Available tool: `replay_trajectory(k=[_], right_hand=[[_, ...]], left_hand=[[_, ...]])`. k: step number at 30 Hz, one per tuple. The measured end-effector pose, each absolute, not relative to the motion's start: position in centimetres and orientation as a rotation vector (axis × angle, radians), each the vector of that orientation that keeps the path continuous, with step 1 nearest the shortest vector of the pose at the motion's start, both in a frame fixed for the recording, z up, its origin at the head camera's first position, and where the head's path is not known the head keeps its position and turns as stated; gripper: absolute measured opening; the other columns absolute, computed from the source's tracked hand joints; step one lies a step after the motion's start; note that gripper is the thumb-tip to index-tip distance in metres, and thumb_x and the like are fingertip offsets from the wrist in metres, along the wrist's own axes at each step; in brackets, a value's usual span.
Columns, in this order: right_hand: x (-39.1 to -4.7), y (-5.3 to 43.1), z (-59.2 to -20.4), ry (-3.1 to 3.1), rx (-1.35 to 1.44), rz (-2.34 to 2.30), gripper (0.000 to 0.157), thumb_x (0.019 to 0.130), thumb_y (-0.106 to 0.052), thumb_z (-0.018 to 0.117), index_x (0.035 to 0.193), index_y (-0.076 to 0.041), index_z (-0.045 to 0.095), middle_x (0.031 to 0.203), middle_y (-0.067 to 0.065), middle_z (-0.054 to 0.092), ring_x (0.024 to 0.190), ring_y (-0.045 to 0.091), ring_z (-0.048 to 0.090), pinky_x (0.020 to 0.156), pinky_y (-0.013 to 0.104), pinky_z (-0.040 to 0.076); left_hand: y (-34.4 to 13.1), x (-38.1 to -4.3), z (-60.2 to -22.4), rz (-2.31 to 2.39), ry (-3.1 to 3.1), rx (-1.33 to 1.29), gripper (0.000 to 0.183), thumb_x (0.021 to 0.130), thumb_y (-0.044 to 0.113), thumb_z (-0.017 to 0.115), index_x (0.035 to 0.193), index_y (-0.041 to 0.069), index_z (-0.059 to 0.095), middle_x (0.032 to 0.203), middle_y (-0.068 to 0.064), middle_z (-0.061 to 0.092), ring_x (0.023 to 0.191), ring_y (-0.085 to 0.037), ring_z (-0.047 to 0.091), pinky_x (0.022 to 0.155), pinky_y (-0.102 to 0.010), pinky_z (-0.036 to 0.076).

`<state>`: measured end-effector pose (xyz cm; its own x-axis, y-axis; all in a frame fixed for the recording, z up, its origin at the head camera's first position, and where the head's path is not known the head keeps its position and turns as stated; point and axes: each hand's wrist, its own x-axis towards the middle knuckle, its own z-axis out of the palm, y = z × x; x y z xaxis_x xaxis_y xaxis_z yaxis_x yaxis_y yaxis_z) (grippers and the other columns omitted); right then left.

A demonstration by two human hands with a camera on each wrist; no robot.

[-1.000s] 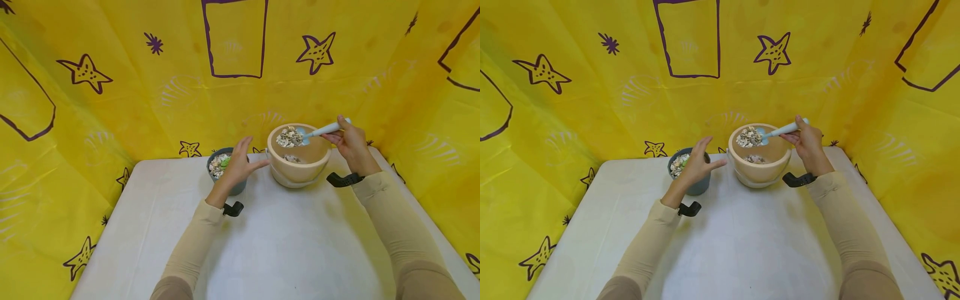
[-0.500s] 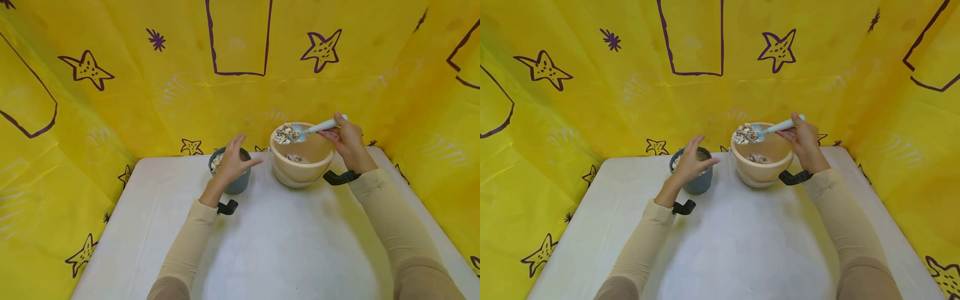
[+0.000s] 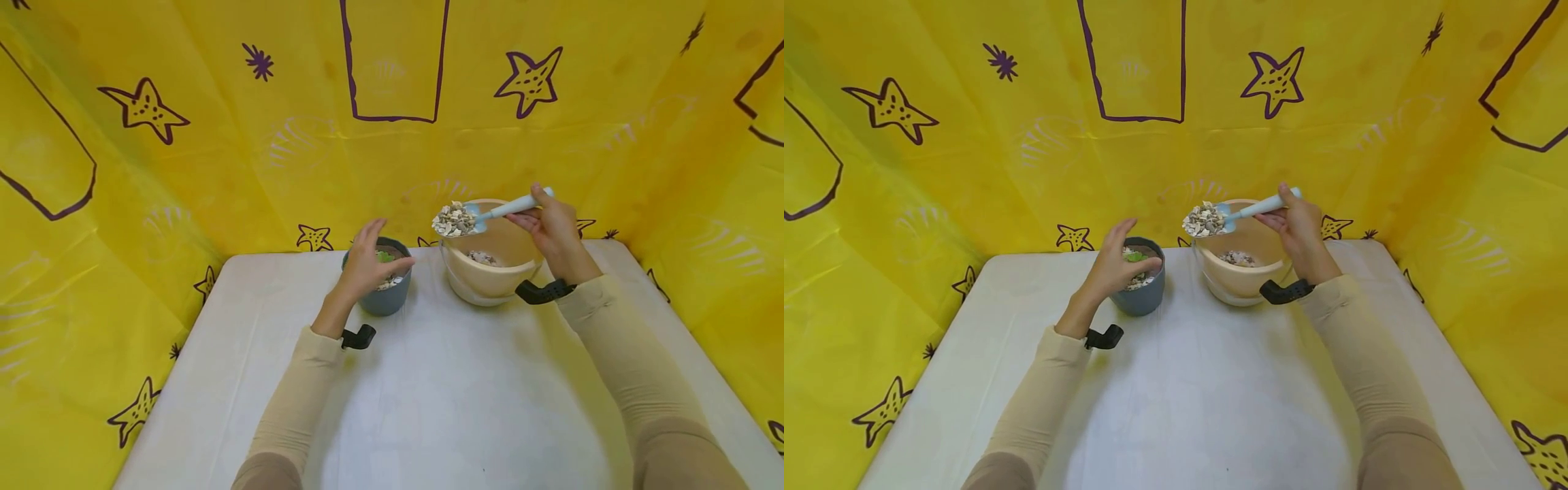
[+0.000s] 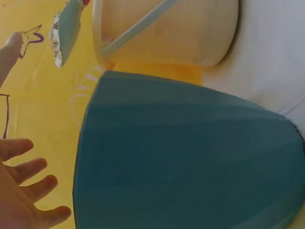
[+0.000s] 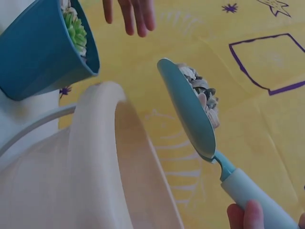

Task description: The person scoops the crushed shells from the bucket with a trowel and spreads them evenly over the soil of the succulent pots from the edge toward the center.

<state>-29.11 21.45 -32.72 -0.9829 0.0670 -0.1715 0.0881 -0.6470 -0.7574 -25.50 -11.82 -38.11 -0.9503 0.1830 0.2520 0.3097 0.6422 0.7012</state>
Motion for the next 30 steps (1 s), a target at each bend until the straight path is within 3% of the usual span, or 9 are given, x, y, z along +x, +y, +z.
replay_trajectory(k=[7,15,24,30], right_hand=[[-29.4,20.2,-32.8,1.335,0.276,-2.802,0.029,0.094,-0.023,0.061,0.110,-0.006,0.043,0.077,0.014,0.068,0.072,0.026,0.073,0.067,0.036,0.061],[-29.9,18.4,-33.0,1.372,0.272,-2.773,0.024,0.096,-0.023,0.057,0.105,-0.004,0.046,0.074,0.013,0.069,0.069,0.025,0.074,0.066,0.035,0.061],[-29.6,16.9,-33.2,1.363,0.214,-2.755,0.020,0.097,-0.022,0.056,0.097,-0.003,0.054,0.074,0.014,0.070,0.069,0.027,0.073,0.067,0.036,0.061],[-29.5,16.1,-33.4,1.315,0.196,-2.749,0.020,0.097,-0.021,0.056,0.093,-0.002,0.056,0.072,0.014,0.070,0.066,0.026,0.072,0.067,0.035,0.061]], left_hand=[[-13.3,-25.6,-38.5,-1.190,-2.688,-0.410,0.095,0.077,0.045,0.081,0.152,0.014,0.033,0.159,-0.011,0.027,0.147,-0.035,0.024,0.114,-0.060,0.029],[-15.2,-25.4,-39.0,-1.179,-2.722,-0.374,0.098,0.078,0.052,0.078,0.153,0.012,0.030,0.160,-0.013,0.024,0.148,-0.038,0.021,0.114,-0.064,0.023],[-16.8,-25.5,-39.9,-1.208,-2.763,-0.395,0.107,0.072,0.061,0.078,0.155,0.018,0.026,0.162,-0.014,0.017,0.149,-0.040,0.016,0.113,-0.069,0.019],[-17.6,-25.4,-40.6,-1.245,-2.796,-0.374,0.107,0.073,0.056,0.079,0.156,0.019,0.023,0.164,-0.009,0.015,0.151,-0.036,0.012,0.114,-0.068,0.017]])
